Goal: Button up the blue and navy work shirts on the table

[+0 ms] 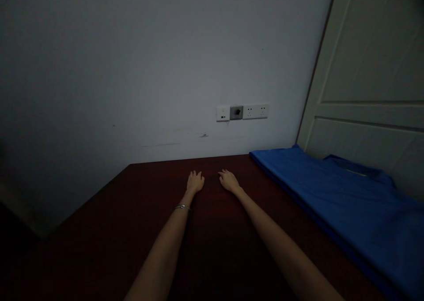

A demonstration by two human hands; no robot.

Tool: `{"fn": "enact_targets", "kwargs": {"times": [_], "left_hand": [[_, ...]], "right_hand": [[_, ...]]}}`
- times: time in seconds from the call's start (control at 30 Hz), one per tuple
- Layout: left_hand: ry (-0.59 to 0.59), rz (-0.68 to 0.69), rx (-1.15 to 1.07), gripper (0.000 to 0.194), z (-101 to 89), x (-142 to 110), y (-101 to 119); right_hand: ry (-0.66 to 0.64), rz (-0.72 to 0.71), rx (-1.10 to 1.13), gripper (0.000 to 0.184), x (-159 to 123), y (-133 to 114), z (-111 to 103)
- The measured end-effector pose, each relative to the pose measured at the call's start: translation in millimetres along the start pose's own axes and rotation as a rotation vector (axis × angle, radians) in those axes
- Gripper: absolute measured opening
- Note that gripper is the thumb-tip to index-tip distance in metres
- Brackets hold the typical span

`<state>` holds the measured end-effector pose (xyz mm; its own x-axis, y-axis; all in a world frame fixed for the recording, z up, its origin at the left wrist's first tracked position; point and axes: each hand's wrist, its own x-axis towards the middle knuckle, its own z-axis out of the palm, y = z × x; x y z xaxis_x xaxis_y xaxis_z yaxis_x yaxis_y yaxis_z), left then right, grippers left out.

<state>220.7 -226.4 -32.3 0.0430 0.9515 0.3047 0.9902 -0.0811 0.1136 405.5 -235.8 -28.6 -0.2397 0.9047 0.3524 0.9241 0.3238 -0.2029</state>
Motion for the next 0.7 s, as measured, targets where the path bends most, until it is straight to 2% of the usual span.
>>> {"fn": "enact_targets", "kwargs": {"times": [0.23, 0.37, 0.47, 0.53, 0.6, 0.7], "left_hand": [[-0.013, -0.011, 0.049, 0.048, -5.6, -1.5, 2.0], [-0.017, -0.022, 0.059, 0.044, -15.2, 5.0, 4.9], [-0.056, -0.063, 0.036, 0.037, -26.4, 20.0, 8.4], [-0.083, -0.074, 0.012, 0.034, -33.5, 35.2, 12.4], [-0.099, -0.027, -0.009, 0.032, -39.3, 52.5, 19.5], [-0.119, 0.118, -0.041, 0.029, -46.0, 77.2, 38.8]], "right_hand": [[-0.031, 0.025, 0.034, 0.044, -3.2, -7.3, -6.6], [-0.108, -0.019, 0.071, 0.045, -4.8, -4.6, -22.9], [-0.166, -0.08, 0.1, 0.05, -13.4, 10.3, -50.2], [-0.154, -0.098, 0.101, 0.052, -27.0, 27.3, -75.7], [-0.12, -0.155, 0.073, 0.052, -48.1, 49.6, -104.5], [-0.108, -0.123, -0.019, 0.045, -92.5, 90.2, -144.7]]}}
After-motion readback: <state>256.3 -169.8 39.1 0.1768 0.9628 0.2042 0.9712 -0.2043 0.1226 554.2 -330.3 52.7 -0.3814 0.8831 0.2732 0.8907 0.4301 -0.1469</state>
